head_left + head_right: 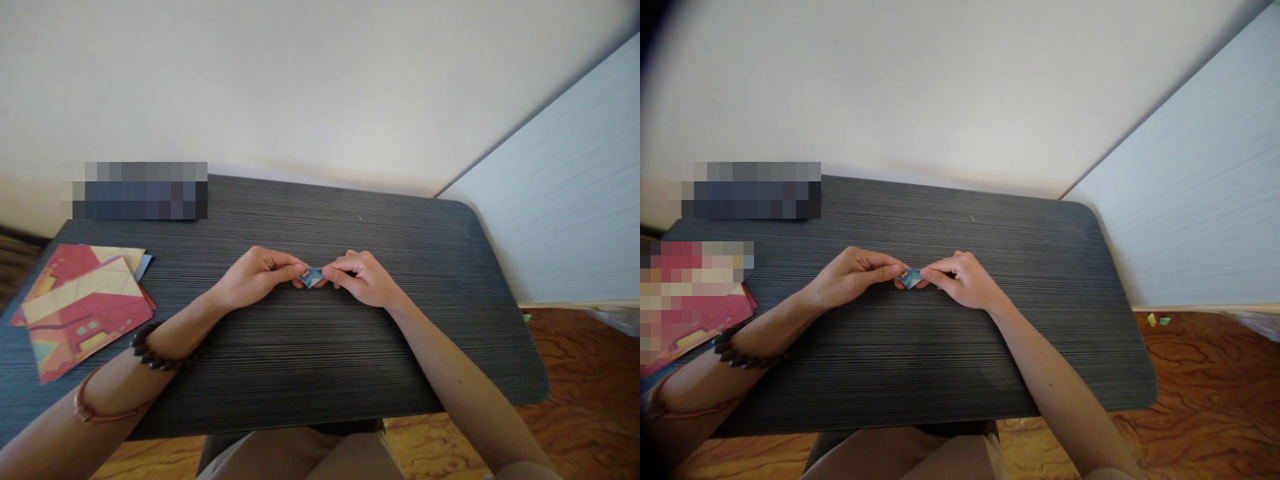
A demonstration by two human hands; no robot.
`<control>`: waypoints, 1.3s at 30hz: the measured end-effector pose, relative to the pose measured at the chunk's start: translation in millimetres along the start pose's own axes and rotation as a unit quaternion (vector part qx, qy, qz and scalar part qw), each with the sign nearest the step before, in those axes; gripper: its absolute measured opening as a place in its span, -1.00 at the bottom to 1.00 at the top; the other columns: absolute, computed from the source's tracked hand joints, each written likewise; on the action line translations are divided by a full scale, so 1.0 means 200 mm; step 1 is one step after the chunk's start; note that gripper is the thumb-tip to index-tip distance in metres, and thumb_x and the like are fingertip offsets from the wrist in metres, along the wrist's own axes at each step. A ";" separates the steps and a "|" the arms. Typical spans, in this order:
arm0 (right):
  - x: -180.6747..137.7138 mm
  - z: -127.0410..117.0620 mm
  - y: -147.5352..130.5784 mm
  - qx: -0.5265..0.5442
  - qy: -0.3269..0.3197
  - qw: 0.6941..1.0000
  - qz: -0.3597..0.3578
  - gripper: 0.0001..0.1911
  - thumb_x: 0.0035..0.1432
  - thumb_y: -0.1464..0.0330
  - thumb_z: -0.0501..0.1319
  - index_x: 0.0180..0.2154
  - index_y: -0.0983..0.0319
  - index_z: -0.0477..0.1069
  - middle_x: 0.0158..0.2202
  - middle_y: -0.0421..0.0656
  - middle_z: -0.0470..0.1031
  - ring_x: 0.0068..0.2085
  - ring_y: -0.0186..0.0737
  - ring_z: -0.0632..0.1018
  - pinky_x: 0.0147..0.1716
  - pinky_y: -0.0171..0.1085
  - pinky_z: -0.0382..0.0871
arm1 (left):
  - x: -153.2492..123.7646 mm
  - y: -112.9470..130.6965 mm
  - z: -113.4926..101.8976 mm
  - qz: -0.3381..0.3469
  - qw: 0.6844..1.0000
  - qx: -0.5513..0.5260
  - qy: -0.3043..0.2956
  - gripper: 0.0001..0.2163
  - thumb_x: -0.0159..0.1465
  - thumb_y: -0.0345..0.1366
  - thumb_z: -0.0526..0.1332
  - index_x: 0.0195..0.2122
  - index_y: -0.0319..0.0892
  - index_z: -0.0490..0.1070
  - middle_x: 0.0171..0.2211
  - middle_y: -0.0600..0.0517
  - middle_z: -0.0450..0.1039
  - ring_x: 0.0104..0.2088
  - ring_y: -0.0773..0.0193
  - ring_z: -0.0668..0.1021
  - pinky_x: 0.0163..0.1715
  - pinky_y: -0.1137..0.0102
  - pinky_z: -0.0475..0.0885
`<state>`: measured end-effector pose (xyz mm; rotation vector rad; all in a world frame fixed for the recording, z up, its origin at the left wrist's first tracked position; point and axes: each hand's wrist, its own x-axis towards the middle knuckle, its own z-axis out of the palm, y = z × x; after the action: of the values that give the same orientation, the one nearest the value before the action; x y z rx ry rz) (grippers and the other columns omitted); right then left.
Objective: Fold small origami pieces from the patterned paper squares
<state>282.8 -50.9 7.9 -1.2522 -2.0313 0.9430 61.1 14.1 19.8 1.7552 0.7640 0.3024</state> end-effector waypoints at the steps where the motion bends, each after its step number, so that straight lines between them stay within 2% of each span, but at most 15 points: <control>1: 0.00 0.00 0.00 0.004 -0.003 1.000 -0.001 -0.67 0.30 0.22 0.04 -0.25 0.15 0.56 -0.56 -0.28 0.51 -0.50 -0.41 0.47 -0.29 -0.35 0.25 | 0.00 0.00 0.00 0.003 1.000 0.000 0.001 -0.72 0.27 -0.11 0.13 -0.28 -0.17 0.56 -0.31 0.01 0.59 -0.26 0.21 0.58 -0.14 0.34 0.45; 4: 0.00 -0.01 -0.01 0.008 0.005 1.000 0.006 -0.66 0.31 0.24 0.02 -0.24 0.16 0.56 -0.52 -0.28 0.53 -0.50 -0.41 0.46 -0.36 -0.37 0.26 | 0.00 0.01 0.02 0.008 1.000 -0.001 0.027 -0.69 0.29 -0.12 0.09 -0.30 -0.21 0.54 -0.30 0.00 0.59 -0.24 0.22 0.58 -0.11 0.35 0.43; 6: 0.00 0.01 -0.02 0.001 0.038 0.999 0.019 -0.65 0.31 0.24 0.02 -0.27 0.17 0.56 -0.47 -0.26 0.56 -0.49 -0.40 0.47 -0.40 -0.37 0.27 | 0.00 0.01 0.04 -0.007 0.997 -0.001 0.082 -0.70 0.27 -0.10 0.13 -0.19 -0.21 0.50 -0.35 0.01 0.59 -0.28 0.22 0.60 -0.16 0.36 0.45; 7: 0.00 0.03 -0.03 -0.007 0.068 0.997 0.024 -0.64 0.31 0.23 0.02 -0.30 0.17 0.56 -0.45 -0.25 0.58 -0.49 -0.39 0.47 -0.41 -0.37 0.27 | 0.01 0.01 0.05 -0.022 0.993 0.002 0.118 -0.68 0.24 -0.09 0.17 -0.12 -0.21 0.46 -0.39 0.02 0.60 -0.30 0.22 0.60 -0.19 0.36 0.46; 9: -0.01 0.06 -0.03 -0.030 0.131 0.991 0.017 -0.68 0.30 0.26 0.04 -0.27 0.16 0.55 -0.37 -0.25 0.60 -0.42 -0.35 0.51 -0.31 -0.33 0.31 | 0.01 0.01 0.06 -0.044 0.983 0.011 0.177 -0.63 0.20 -0.07 0.22 -0.08 -0.21 0.43 -0.44 0.03 0.60 -0.35 0.21 0.61 -0.24 0.36 0.48; 11: -0.01 0.10 -0.04 -0.060 0.181 0.981 0.019 -0.71 0.30 0.28 0.04 -0.16 0.14 0.52 -0.37 -0.25 0.61 -0.39 -0.31 0.52 -0.28 -0.30 0.30 | 0.01 0.01 0.08 -0.052 0.979 0.010 0.197 -0.64 0.19 -0.06 0.23 -0.11 -0.21 0.45 -0.45 0.01 0.60 -0.37 0.20 0.61 -0.28 0.36 0.49; 14: 0.00 0.14 -0.05 -0.118 0.204 0.972 0.025 -0.69 0.31 0.28 0.02 -0.05 0.16 0.47 -0.33 -0.21 0.61 -0.37 -0.29 0.52 -0.29 -0.26 0.27 | 0.01 0.01 0.09 -0.050 0.980 -0.009 0.194 -0.66 0.20 -0.06 0.21 -0.13 -0.21 0.48 -0.39 -0.01 0.60 -0.35 0.20 0.62 -0.32 0.39 0.50; 20: 0.00 0.17 -0.08 -0.205 0.167 0.964 -0.019 -0.66 0.31 0.27 0.01 -0.03 0.24 0.45 -0.32 -0.15 0.60 -0.35 -0.27 0.51 -0.31 -0.22 0.18 | 0.01 0.01 0.09 -0.040 0.981 -0.017 0.191 -0.61 0.22 -0.06 0.19 -0.03 -0.20 0.47 -0.30 0.00 0.60 -0.26 0.20 0.61 -0.22 0.39 0.51; 24: 0.00 0.16 -0.09 -0.176 0.162 0.971 -0.022 -0.66 0.28 0.23 0.06 -0.04 0.24 0.45 -0.24 -0.15 0.59 -0.33 -0.28 0.52 -0.28 -0.23 0.20 | 0.00 0.00 0.08 -0.033 0.982 -0.031 0.181 -0.60 0.22 -0.09 0.19 0.02 -0.18 0.43 -0.12 -0.01 0.55 -0.13 0.18 0.57 -0.08 0.34 0.46; 29: 0.01 0.15 -0.09 -0.111 0.180 0.977 0.018 -0.72 0.24 0.23 0.11 -0.14 0.20 0.49 -0.36 -0.21 0.58 -0.40 -0.33 0.51 -0.29 -0.27 0.24 | 0.00 -0.01 0.08 -0.006 0.990 -0.031 0.134 -0.60 0.24 -0.10 0.17 0.04 -0.19 0.41 0.01 -0.02 0.46 0.02 0.14 0.49 0.03 0.30 0.39; 34: 0.02 0.14 -0.08 -0.085 0.185 0.979 0.022 -0.80 0.19 0.26 0.17 -0.22 0.19 0.50 -0.37 -0.24 0.58 -0.43 -0.35 0.51 -0.30 -0.30 0.24 | 0.00 -0.01 0.07 0.009 0.991 0.037 0.126 -0.61 0.26 -0.10 0.13 0.05 -0.14 0.41 -0.03 0.01 0.50 -0.04 0.14 0.52 -0.06 0.32 0.42; 39: 0.01 0.16 -0.08 -0.148 0.193 0.969 0.038 -0.84 0.19 0.32 0.14 -0.28 0.24 0.46 -0.46 -0.26 0.55 -0.49 -0.37 0.47 -0.32 -0.30 0.21 | -0.01 -0.02 0.09 0.044 0.973 0.154 0.168 -0.69 0.27 -0.18 0.11 -0.02 -0.13 0.48 -0.30 0.06 0.58 -0.31 0.25 0.57 -0.27 0.41 0.44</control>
<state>248.3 -62.4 2.4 -1.5426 -1.8620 0.3889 68.4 -0.8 11.0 2.0627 1.0172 0.5767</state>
